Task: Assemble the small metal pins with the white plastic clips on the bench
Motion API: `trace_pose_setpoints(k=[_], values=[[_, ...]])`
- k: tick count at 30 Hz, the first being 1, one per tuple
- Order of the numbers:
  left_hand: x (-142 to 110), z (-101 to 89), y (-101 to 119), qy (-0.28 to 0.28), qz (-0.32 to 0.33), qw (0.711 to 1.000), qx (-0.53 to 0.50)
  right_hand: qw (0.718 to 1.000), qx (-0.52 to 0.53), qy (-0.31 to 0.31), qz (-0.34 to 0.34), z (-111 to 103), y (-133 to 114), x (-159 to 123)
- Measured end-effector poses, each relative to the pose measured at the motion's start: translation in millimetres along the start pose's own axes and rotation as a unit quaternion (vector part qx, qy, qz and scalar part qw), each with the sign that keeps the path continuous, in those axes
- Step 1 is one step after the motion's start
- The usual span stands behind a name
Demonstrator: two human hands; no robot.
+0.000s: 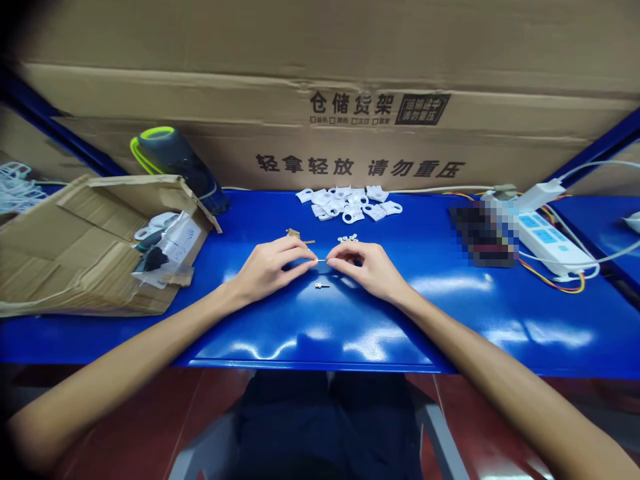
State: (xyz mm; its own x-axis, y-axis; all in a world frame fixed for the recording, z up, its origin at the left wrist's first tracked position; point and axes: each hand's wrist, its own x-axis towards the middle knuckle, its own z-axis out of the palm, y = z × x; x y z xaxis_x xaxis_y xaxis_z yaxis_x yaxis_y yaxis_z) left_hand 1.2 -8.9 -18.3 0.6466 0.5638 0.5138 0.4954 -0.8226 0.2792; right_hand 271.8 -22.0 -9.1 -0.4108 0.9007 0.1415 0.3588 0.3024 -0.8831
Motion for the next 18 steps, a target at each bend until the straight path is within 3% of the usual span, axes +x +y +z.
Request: trace_pose_setpoints(k=[18], values=[[-0.4,0.7,0.9,0.017,0.026,0.999,0.031,0.999,0.038,0.0,0.025,0.1,-0.8,1.2]])
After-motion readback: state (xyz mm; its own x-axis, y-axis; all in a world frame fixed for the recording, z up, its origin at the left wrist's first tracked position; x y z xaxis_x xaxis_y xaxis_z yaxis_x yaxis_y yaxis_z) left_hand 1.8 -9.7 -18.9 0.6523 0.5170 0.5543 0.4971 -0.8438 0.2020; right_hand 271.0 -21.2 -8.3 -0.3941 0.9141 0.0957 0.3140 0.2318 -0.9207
